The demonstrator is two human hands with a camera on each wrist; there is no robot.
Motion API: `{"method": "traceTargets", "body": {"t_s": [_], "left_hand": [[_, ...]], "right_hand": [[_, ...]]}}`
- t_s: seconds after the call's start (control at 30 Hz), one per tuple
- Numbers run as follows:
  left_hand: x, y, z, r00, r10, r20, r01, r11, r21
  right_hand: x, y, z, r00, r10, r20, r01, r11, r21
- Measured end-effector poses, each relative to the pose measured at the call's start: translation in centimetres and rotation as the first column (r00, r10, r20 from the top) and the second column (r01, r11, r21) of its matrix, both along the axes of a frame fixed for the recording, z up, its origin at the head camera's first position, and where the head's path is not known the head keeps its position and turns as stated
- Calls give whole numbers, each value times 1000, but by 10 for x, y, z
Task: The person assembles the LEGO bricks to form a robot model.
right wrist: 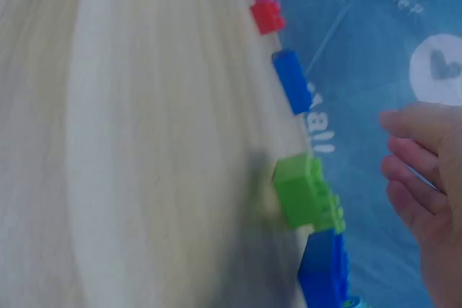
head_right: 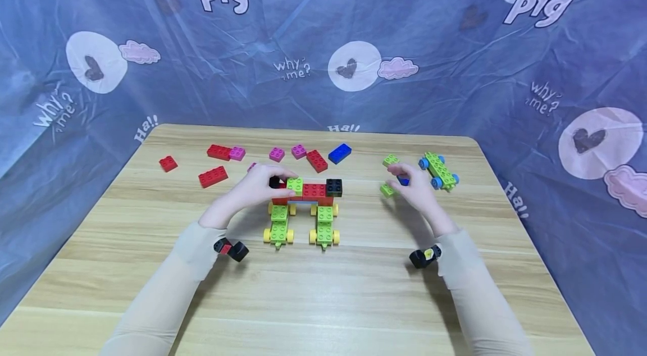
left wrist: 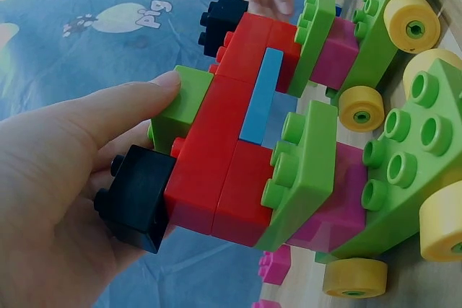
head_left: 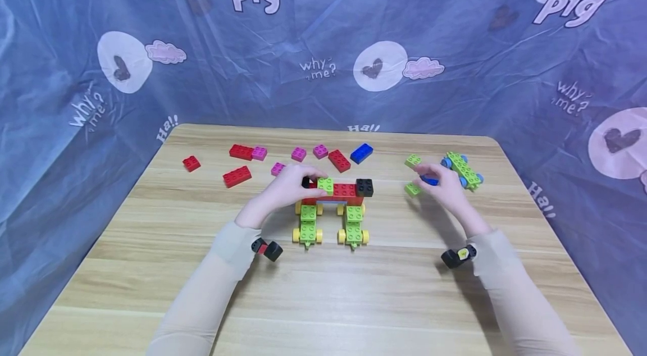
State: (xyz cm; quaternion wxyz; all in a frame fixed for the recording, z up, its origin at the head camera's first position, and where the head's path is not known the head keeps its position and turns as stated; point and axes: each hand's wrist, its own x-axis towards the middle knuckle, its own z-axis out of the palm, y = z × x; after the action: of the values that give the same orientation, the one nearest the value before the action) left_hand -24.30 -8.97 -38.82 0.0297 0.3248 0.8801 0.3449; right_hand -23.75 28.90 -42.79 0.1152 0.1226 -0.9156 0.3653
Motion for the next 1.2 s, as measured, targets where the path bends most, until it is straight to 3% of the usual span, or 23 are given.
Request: {"method": "traceTargets", "body": {"t_s": [0.2,0.37,0.57,0.9,1.2], "left_hand": [[0,0,0,1000,10,26,-10,1000,-4],[0,0,-2,999,17,39,-17,1000,8],[0,0,-2,998,23,55,-23,1000,8],[0,0,-2,998,37,57,-37,999,0],[0,0,-3,998,34,58,-34,999,4]], "right_hand": [[-3,9,-11,992,83,94,-86,996,28],[-6,12,-15,984,82,160,-98,991,92],[-7,12,-17,982,66,180,-92,986,141],[-7,10,-21,966,114,231,-149,978,144],[-11,12,-25,965,134,227,-172,972,158]]}}
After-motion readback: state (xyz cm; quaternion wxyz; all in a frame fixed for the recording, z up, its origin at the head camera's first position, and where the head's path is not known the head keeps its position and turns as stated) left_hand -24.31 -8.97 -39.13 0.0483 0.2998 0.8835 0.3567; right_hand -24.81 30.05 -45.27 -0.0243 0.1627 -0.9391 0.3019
